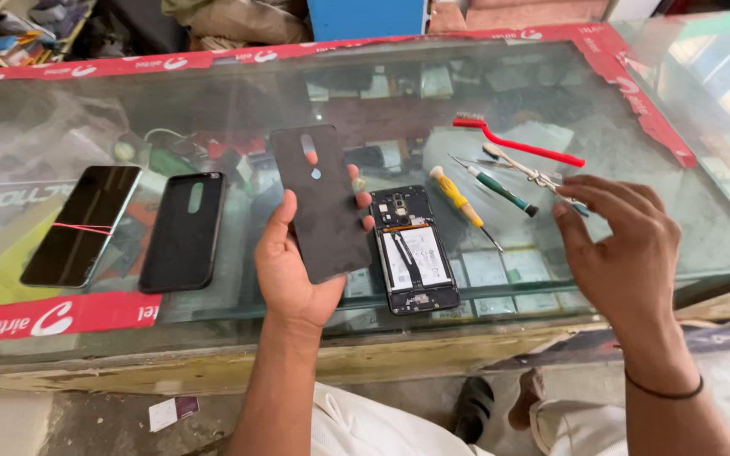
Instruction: The person uses a yellow screwdriver to remove screws from the internal frame of a disassembled smartphone. They then switch to a green screwdriver to continue unscrewing components near the camera module. After removing several screws, the person sets the tools down and inspects the phone's interior.
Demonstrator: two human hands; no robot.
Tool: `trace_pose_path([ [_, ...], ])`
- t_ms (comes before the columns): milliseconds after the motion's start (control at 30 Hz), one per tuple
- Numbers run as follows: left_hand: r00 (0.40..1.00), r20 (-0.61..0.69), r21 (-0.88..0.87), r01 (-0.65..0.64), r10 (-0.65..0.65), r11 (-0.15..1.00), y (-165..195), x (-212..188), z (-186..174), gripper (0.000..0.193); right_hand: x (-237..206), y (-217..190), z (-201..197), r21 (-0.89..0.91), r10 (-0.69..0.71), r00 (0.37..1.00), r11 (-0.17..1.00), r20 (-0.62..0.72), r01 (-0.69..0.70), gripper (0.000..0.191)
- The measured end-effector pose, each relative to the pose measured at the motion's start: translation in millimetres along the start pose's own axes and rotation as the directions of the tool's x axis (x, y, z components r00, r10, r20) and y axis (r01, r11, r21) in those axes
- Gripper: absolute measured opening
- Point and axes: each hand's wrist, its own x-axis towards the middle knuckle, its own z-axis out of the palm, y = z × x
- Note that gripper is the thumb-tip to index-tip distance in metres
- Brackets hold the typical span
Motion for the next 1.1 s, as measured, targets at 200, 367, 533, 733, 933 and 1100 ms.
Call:
trace_pose_path([
  [200,0.993,0.117,-0.016,0.011,-0.009,1.0,-2,-3,3,0.041,15,50,35,-0.136,0.05,0.991,0.99,0.125,-0.033,0.025],
  [367,0.989,0.139,-0.024,0.055,-0.051,0.998,-4,-4,6,0.047,9,58,40,-0.207,0.125,0.98,0.974,0.155,-0.092,0.021],
  [533,0.989,0.122,0.0,0.088,-0.087,0.996,-4,-3,6,0.043,10,48,35,0.029,0.22,0.975,0.975,0.032,-0.221,0.025],
  [733,0.974,0.205,-0.062,0.107,-0.093,0.992,-9,-2,0,0.041,-21,9,23,0.167,0.192,0.961,0.973,-0.198,-0.16,0.014],
  [933,0.982,0.155,-0.063,0.121,-0.11,0.991,-2,-4,-3,0.044,-87,-76,40,0.277,0.125,0.988,0.956,-0.095,-0.095,0.026],
  [1100,0.994,0.055,0.082,0.089,-0.094,0.993,7,-5,1,0.047,-89,-107,28,0.514,0.033,0.999,0.857,0.03,-0.043,0.029],
])
